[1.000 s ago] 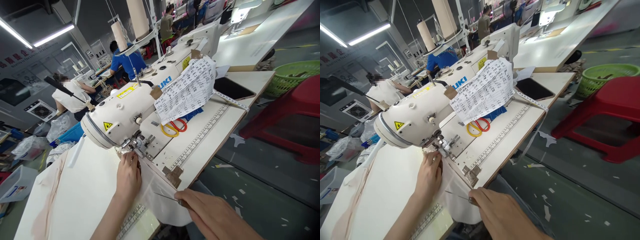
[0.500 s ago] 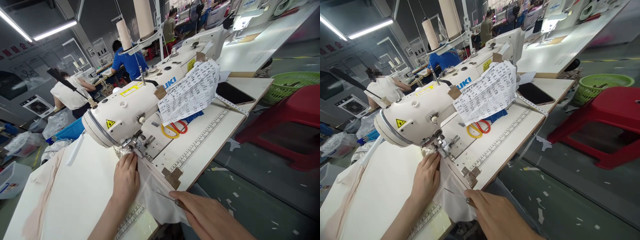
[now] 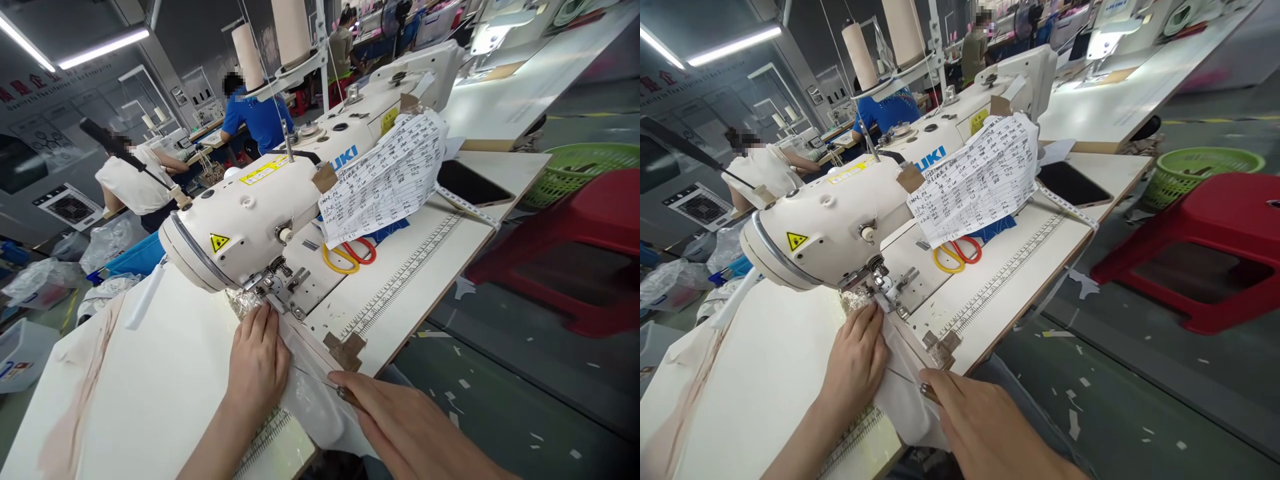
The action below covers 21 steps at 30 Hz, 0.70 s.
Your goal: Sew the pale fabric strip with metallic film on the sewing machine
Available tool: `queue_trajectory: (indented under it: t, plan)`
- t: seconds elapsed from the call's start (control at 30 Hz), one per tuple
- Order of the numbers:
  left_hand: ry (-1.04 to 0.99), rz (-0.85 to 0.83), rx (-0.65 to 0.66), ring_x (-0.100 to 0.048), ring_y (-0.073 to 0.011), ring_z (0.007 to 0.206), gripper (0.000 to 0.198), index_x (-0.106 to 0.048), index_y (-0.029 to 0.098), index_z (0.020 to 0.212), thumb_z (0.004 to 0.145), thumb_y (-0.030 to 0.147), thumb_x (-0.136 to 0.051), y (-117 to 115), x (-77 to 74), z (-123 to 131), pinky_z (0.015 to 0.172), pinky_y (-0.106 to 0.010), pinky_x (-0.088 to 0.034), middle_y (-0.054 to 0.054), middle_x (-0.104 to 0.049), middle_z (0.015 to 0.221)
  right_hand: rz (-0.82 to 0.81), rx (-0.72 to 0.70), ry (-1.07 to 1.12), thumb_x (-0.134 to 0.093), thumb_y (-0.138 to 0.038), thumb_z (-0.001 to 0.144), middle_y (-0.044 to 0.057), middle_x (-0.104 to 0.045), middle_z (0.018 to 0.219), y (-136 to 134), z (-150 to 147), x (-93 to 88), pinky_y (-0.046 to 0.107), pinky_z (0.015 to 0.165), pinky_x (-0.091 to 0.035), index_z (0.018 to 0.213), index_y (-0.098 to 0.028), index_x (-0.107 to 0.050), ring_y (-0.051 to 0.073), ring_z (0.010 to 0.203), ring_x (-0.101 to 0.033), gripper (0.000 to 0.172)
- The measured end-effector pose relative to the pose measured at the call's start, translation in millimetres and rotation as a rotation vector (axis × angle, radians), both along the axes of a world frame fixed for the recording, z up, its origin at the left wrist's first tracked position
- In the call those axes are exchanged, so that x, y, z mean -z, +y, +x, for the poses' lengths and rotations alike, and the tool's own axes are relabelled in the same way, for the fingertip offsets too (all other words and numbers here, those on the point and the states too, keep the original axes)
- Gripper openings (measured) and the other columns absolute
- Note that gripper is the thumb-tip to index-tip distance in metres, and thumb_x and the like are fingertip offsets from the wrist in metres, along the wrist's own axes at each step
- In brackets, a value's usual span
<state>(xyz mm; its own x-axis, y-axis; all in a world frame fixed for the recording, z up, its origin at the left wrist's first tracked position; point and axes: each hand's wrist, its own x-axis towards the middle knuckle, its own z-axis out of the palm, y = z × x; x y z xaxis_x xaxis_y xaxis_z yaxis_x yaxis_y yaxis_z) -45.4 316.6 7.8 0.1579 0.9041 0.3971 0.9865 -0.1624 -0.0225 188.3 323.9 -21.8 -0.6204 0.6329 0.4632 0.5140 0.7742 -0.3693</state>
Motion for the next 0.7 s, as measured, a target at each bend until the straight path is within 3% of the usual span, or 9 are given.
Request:
queue_trajectory:
  t: [0.13,0.43,0.7]
  plan:
    - [0.049,0.014,0.000,-0.049,-0.0313,0.123,0.037,-0.055,0.009,0.123,0.091,0.016,-0.038,-2,-0.4,4,0.097,-0.050,-0.048,-0.018,-0.058,0.128,0.069,-0.080,0.062,-0.035,0.001,0.077,0.006,-0.071,0.097,2,-4,-4.9,0.030,0.058,-0.051,0.126,-0.021,-0.047,0.020,0.075,-0.069,0.055]
    - [0.093,0.052,0.011,-0.051,-0.0310,0.122,0.039,-0.053,0.005,0.124,0.088,0.013,-0.040,-6,-3.6,12,0.098,-0.047,-0.049,-0.018,-0.059,0.127,0.056,-0.085,0.057,-0.034,0.003,0.077,0.002,-0.069,0.088,4,-9,-13.9,0.029,0.057,-0.048,0.123,-0.018,-0.045,0.018,0.071,-0.068,0.052]
    - [0.069,0.085,0.037,-0.053,-0.0300,0.118,0.038,-0.054,0.006,0.122,0.088,0.012,-0.039,-7,-4.0,14,0.096,-0.047,-0.050,-0.017,-0.061,0.124,0.044,-0.085,0.075,-0.033,0.000,0.078,0.004,-0.068,0.088,7,-16,-6.7,0.031,0.056,-0.047,0.122,-0.017,-0.045,0.019,0.070,-0.067,0.049]
